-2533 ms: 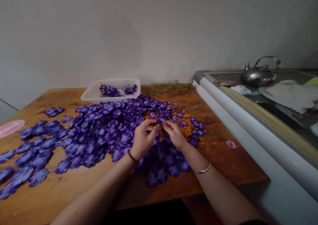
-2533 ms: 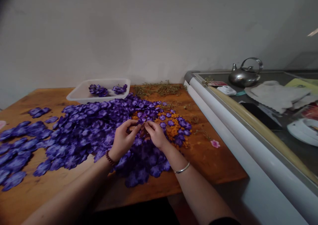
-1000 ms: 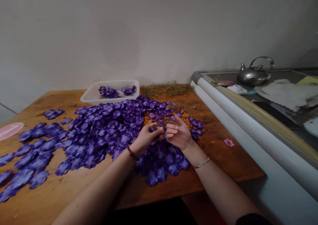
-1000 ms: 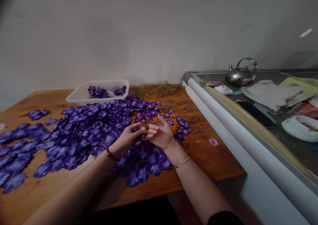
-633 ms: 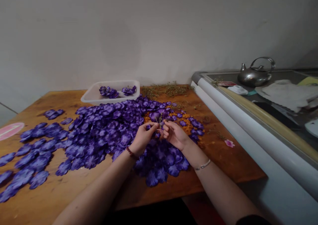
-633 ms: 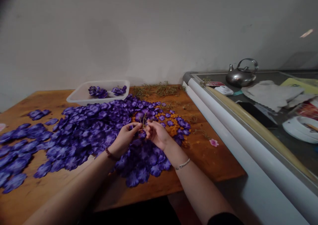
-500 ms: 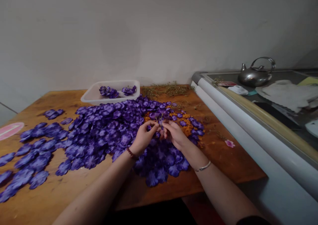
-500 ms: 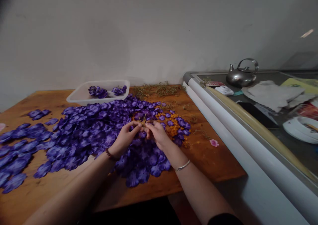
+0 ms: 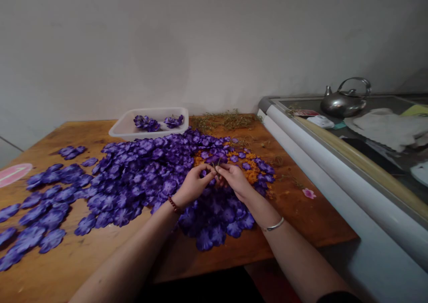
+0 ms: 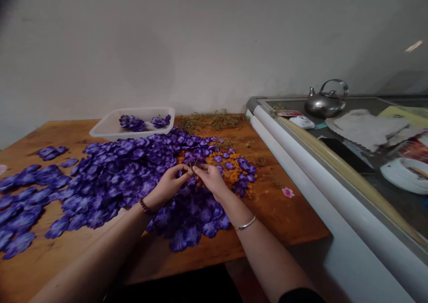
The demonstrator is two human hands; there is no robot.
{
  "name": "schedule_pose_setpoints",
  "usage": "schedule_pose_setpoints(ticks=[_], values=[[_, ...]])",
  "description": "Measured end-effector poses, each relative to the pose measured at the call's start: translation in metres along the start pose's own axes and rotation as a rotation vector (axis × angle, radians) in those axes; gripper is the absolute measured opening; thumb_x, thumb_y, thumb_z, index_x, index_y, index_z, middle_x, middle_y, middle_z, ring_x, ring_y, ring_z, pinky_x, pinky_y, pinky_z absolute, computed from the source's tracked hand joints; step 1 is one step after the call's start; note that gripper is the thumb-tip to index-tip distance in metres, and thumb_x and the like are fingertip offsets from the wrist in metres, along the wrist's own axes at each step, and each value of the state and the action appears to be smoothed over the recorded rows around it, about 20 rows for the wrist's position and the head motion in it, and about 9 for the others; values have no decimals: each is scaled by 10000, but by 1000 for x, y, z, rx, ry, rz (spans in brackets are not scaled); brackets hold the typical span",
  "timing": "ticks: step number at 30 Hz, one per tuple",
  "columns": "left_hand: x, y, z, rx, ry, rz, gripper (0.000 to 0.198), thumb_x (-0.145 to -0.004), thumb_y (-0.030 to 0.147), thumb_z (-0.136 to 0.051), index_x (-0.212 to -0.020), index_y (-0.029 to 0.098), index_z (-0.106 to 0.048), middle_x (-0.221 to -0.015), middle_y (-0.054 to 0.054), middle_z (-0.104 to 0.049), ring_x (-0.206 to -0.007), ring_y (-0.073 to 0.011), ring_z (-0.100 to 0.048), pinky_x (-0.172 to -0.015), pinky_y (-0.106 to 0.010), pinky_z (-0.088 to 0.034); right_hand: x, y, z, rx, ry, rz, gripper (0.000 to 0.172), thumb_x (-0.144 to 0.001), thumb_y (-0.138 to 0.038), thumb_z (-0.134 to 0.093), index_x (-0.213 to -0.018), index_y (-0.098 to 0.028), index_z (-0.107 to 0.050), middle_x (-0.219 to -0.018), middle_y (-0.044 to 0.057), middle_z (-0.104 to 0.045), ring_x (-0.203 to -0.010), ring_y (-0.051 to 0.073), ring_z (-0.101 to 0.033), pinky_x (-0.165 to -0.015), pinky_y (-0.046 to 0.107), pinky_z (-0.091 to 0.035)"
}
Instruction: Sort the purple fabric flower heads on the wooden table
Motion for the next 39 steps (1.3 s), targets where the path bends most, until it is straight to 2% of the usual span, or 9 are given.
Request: schedule_pose_setpoints(ticks=[3, 9, 16, 19, 22, 25, 27, 30, 39], values=[[1, 0, 0, 79, -10, 59, 176, -727, 349, -626, -680, 179, -634, -714, -3, -663, -738, -133, -593, -764, -236, -451, 2, -3, -1, -90, -17, -19, 353, -586, -466, -759, -696, -160, -619, -495, -63, -529, -401, 53, -454, -398, 184, -309], [9, -10, -5, 495, 50, 504, 194, -725, 345, -689, -781, 171, -626, -753, 0, -663, -589, -87, -581, -502, -169, -430, 0, -4, 4, -201, 117, -41, 378, -542, -458, -775, -752, -164, -664, -506, -58, -563, -417, 59, -451, -415, 189, -302], [7, -14, 3, 702, 281, 649, 263, -928, 369, -419, -906, 172, -592, -864, -54, -679, -654, -111, -646, -533, -193, -489, -1, -3, 10, -175, 203, -15, 376, -527, -481, -788, -669, -162, -649, -527, -27, -605, -425, 73, -485, -418, 194, -317], [7, -19, 8, 580, 444, 604, 277, -923, 391, -422, -848, 174, -576, -778, -18, -626, -619, -99, -603, -545, -192, -463, -1, -3, 10, -177, 220, -6, 398, -504, -481, -793, -703, -162, -662, -532, -29, -605, -413, 72, -478, -403, 194, -312], [10, -16, 13, 328, 566, 405, 394, -901, 458, -424, -636, 175, -489, -577, 32, -476, -517, -86, -466, -500, -187, -378, -1, -5, 11, -160, 245, 8, 405, -507, -482, -782, -731, -163, -672, -540, -29, -604, -411, 77, -481, -397, 198, -320], [12, -2, 9, 53, 450, 111, 413, -869, 480, -460, -586, 180, -466, -546, 35, -446, -533, -91, -433, -523, -203, -353, -1, -6, 11, -119, 248, 51, 380, -522, -490, -773, -690, -168, -662, -536, -21, -607, -421, 89, -496, -410, 212, -365], [14, 6, 3, -78, 335, 12, 299, -824, 470, -543, -761, 181, -582, -575, 39, -500, -547, -100, -462, -533, -210, -353, -1, -7, 9, -81, 213, 96, 363, -545, -500, -763, -654, -172, -651, -530, -11, -610, -436, 106, -514, -432, 232, -413], [16, 9, -1, -178, 205, 26, 408, -751, 476, -637, -1037, 186, -615, -545, 52, -529, -499, -114, -471, -491, -222, -331, 0, -5, 3, -14, 122, 153, 340, -594, -505, -745, -648, -181, -655, -537, 4, -615, -453, 137, -537, -447, 271, -463], [14, 9, 1, -255, 207, 50, 298, -781, 443, -581, -815, 167, -687, -617, 1, -633, -571, -130, -542, -555, -224, -380, 0, -5, -1, 119, 18, 216, 294, -619, -461, -733, -642, -176, -664, -570, 17, -633, -509, 149, -565, -495, 280, -487]])
Point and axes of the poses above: each hand's wrist, its own x-axis away from the middle knuckle, its own z-axis out of the back of the hand, y = z × x, the point moved 4 cm from there along -x, towards the middle knuckle
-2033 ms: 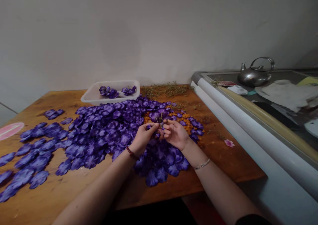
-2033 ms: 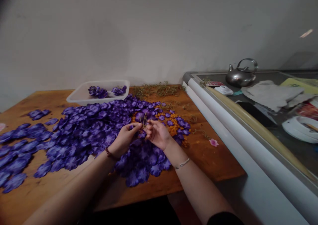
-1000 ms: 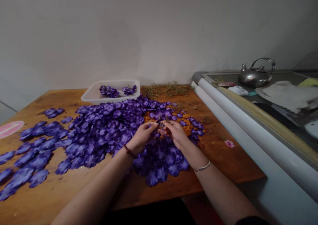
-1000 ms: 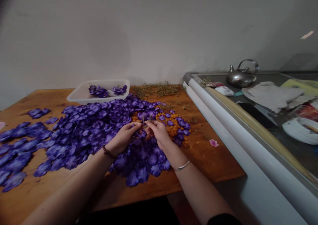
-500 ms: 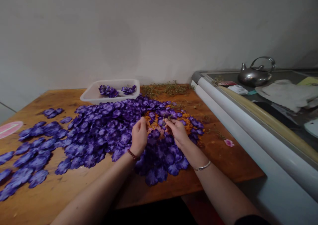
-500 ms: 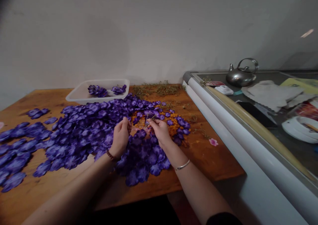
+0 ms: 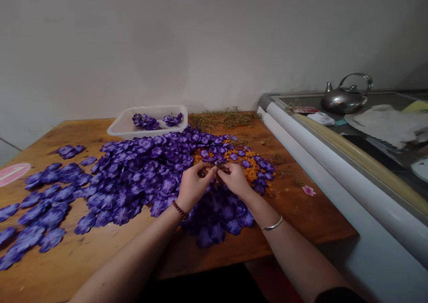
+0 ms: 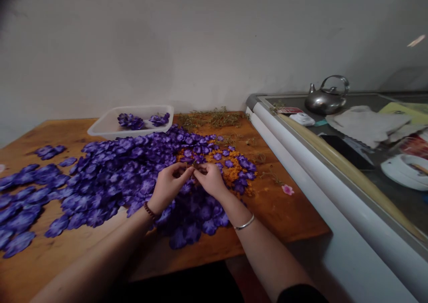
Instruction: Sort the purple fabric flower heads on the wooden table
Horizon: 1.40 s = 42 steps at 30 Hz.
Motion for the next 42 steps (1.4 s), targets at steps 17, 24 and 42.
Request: schedule_pose_setpoints(ticks=[17, 24, 42], values=[[-3, -14, -8, 459, -41, 370, 273, -676, 432, -574, -592, 186, -492, -446, 73, -392, -409, -66, -342, -426, -203, -268, 11, -9, -13, -58, -288, -70, 294, -701, -433, -678, -833, -183, -597, -439, -88, -540, -331, 81, -501, -368, 186, -403], [-1, -11, -9, 534, -58, 412, 248, -659, 403, -560, -596, 193, -443, -440, 94, -339, -374, -44, -265, -401, -193, -215, 13, -9, -13, -100, -337, -61, 262, -699, -403, -682, -818, -185, -597, -469, -66, -597, -391, 102, -572, -455, 213, -468], [3, -13, -19, 620, -270, 430, 352, -672, 478, -628, -550, 180, -489, -462, 61, -385, -408, -58, -315, -417, -203, -249, 30, -11, -15, -325, -680, -385, 312, -804, -491, -597, -861, -195, -517, -734, 53, -732, -607, 173, -696, -479, 207, -473]])
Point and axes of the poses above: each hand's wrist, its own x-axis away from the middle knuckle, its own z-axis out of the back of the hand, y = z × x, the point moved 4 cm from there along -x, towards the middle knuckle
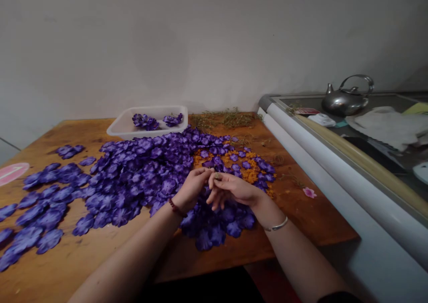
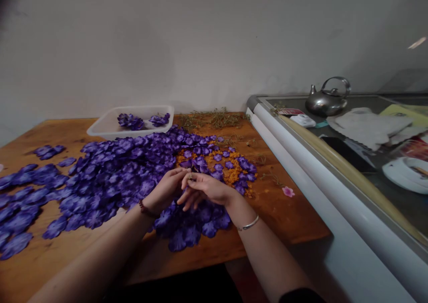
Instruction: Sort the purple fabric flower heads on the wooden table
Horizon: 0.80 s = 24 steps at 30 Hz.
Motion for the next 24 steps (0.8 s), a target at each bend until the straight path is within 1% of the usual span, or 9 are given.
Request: schedule_pose_setpoints(ticks=[2, 5, 8, 10, 13, 16, 18, 20, 24], values=[[-1, -2, -2, 20, -48, 28, 350, -682, 510, -621, -616, 173, -555, -475, 49, -435, -410, -71, -362, -425, -209, -286, -2, -2, 2, -81, 68, 46, 275, -819, -460, -590, -834, -203, -494, -795, 57, -738, -625, 171, -702, -466, 198, -466], [-6, 4, 5, -113, -16, -70, 335, -713, 496, -607, -704, 164, -649, -505, 18, -530, -470, -102, -458, -483, -224, -357, -7, -6, 15, -155, 333, 177, 182, -864, -387, -539, -845, -212, -491, -834, 47, -740, -607, 141, -694, -451, 173, -446], [-11, 18, 25, -394, 182, -268, 253, -744, 399, -600, -782, 174, -711, -659, -31, -669, -611, -152, -570, -579, -243, -412, -10, -6, 29, -196, 580, 243, 135, -878, -350, -512, -848, -220, -490, -942, 55, -737, -599, 129, -688, -441, 172, -439], [-10, 28, 39, -615, 353, -364, 231, -771, 363, -583, -831, 193, -727, -764, -53, -713, -685, -184, -609, -625, -257, -429, -10, -7, 34, -200, 683, 273, 144, -869, -357, -522, -829, -223, -486, -1071, 58, -711, -629, 134, -695, -451, 184, -454], [-6, 37, 53, -1025, 472, -369, 242, -828, 354, -525, -896, 233, -723, -874, -63, -724, -781, -212, -637, -663, -261, -442, -8, -8, 39, -155, 794, 299, 168, -860, -374, -522, -805, -220, -481, -1214, 56, -650, -660, 132, -701, -458, 183, -457], [-3, 40, 59, -1402, 468, -289, 255, -863, 307, -462, -915, 248, -704, -929, -63, -706, -844, -216, -641, -674, -258, -452, -6, -8, 41, -88, 859, 280, 157, -833, -357, -540, -805, -221, -466, -1270, 53, -617, -677, 126, -702, -443, 166, -438], [-2, 42, 60, -1510, 464, -263, 272, -876, 282, -432, -915, 238, -697, -946, -68, -697, -869, -219, -641, -679, -260, -458, -7, -7, 41, -50, 876, 270, 173, -792, -334, -580, -800, -223, -448, -1288, 47, -604, -724, 136, -708, -449, 162, -438], [-3, 40, 56, -1498, 412, -241, 260, -874, 304, -447, -909, 236, -696, -959, -62, -700, -882, -217, -643, -686, -257, -461, -7, -7, 42, -14, 886, 265, 206, -749, -316, -614, -794, -224, -435, -1293, 49, -601, -789, 153, -710, -462, 160, -443], [-5, 25, 37, -1387, 220, -168, 291, -840, 461, -516, -883, 238, -698, -897, -46, -717, -829, -206, -647, -678, -246, -456, -12, -1, 45, 42, 896, 238, 220, -710, -316, -621, -790, -222, -439, -1264, 75, -620, -839, 179, -707, -467, 172, -448]])
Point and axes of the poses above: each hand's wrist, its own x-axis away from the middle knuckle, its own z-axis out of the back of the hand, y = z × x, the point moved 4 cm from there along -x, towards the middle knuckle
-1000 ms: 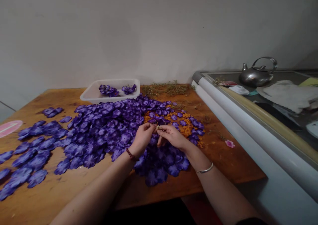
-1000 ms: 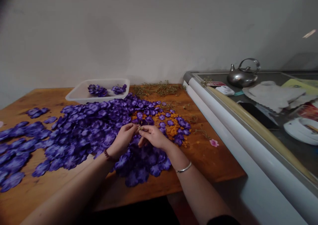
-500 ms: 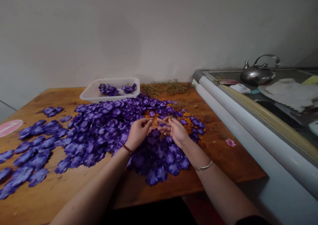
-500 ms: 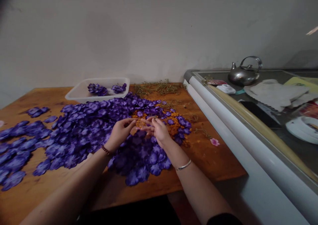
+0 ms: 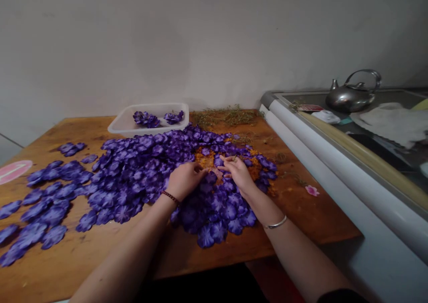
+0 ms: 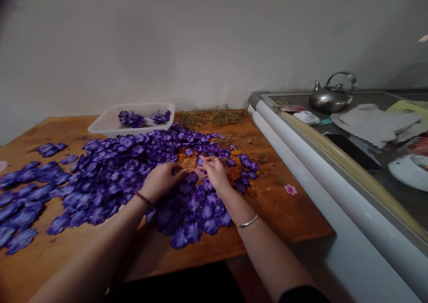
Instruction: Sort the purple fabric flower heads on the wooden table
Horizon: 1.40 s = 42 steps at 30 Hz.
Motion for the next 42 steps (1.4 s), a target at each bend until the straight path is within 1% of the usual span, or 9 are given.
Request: schedule_pose_setpoints(ticks=[4, 8, 10, 13, 20, 28, 33, 36, 42], values=[[2, 12, -12, -1, 37, -100, 242, -847, 359, -514, -817, 190, -685, -907, -79, -692, -868, -213, -623, -718, -261, -440, -6, 7, 1, 30, 31, 45, 258, -668, -332, -645, -758, -218, -433, -1219, 104, -645, -831, 200, -700, -515, 221, -487], [-4, 7, -14, 267, -1, -109, 237, -827, 370, -523, -770, 178, -651, -773, -41, -672, -726, -172, -603, -625, -238, -410, -6, 7, -1, 55, -32, 99, 293, -605, -321, -708, -719, -208, -463, -1128, 108, -683, -910, 206, -674, -689, 285, -525], [-8, 5, -12, 428, -27, -109, 295, -825, 425, -506, -747, 169, -630, -693, -18, -650, -636, -148, -573, -569, -225, -386, -5, 6, -2, 106, -86, 125, 294, -582, -333, -729, -673, -203, -481, -918, 74, -722, -830, 199, -671, -701, 299, -517], [-10, 4, -6, 541, -57, -116, 336, -820, 465, -495, -739, 165, -624, -640, -4, -632, -570, -130, -543, -533, -216, -371, -5, 5, 0, 191, -88, 184, 323, -556, -378, -743, -599, -208, -472, -580, -17, -609, -624, 171, -614, -625, 300, -492], [0, -25, 35, -18, 328, 102, 230, -849, 353, -496, -864, 219, -681, -923, -64, -690, -880, -229, -608, -673, -274, -435, -7, 5, 10, 177, 47, 152, 383, -473, -399, -780, -549, -209, -457, -503, -60, -489, -517, 126, -497, -559, 285, -448], [-9, -32, 20, -245, 280, -2, 277, -839, 395, -530, -967, 223, -706, -963, -81, -669, -958, -278, -560, -768, -338, -460, -5, 8, 5, 108, 54, 112, 362, -440, -297, -780, -608, -203, -473, -660, -19, -604, -689, 166, -600, -630, 288, -495], [-13, -31, 9, -273, 260, -43, 308, -873, 358, -456, -852, 216, -729, -926, -86, -658, -905, -251, -551, -751, -331, -441, -2, 5, 4, 80, 69, 14, 298, -508, -269, -719, -649, -216, -461, -578, -58, -538, -594, 136, -570, -526, 247, -485], [-10, -28, 15, -267, 340, -32, 373, -895, 361, -396, -819, 208, -728, -887, -86, -664, -873, -241, -549, -754, -335, -434, -3, 6, 4, 21, 66, -36, 251, -548, -267, -679, -660, -221, -460, -543, -76, -501, -541, 117, -545, -532, 251, -498], [-8, -24, 19, -259, 369, -27, 375, -897, 346, -391, -808, 204, -726, -878, -101, -663, -855, -248, -543, -728, -348, -426, -6, 11, 7, 72, 86, 10, 288, -521, -291, -722, -642, -218, -471, -498, -76, -493, -518, 131, -537, -553, 280, -487]])
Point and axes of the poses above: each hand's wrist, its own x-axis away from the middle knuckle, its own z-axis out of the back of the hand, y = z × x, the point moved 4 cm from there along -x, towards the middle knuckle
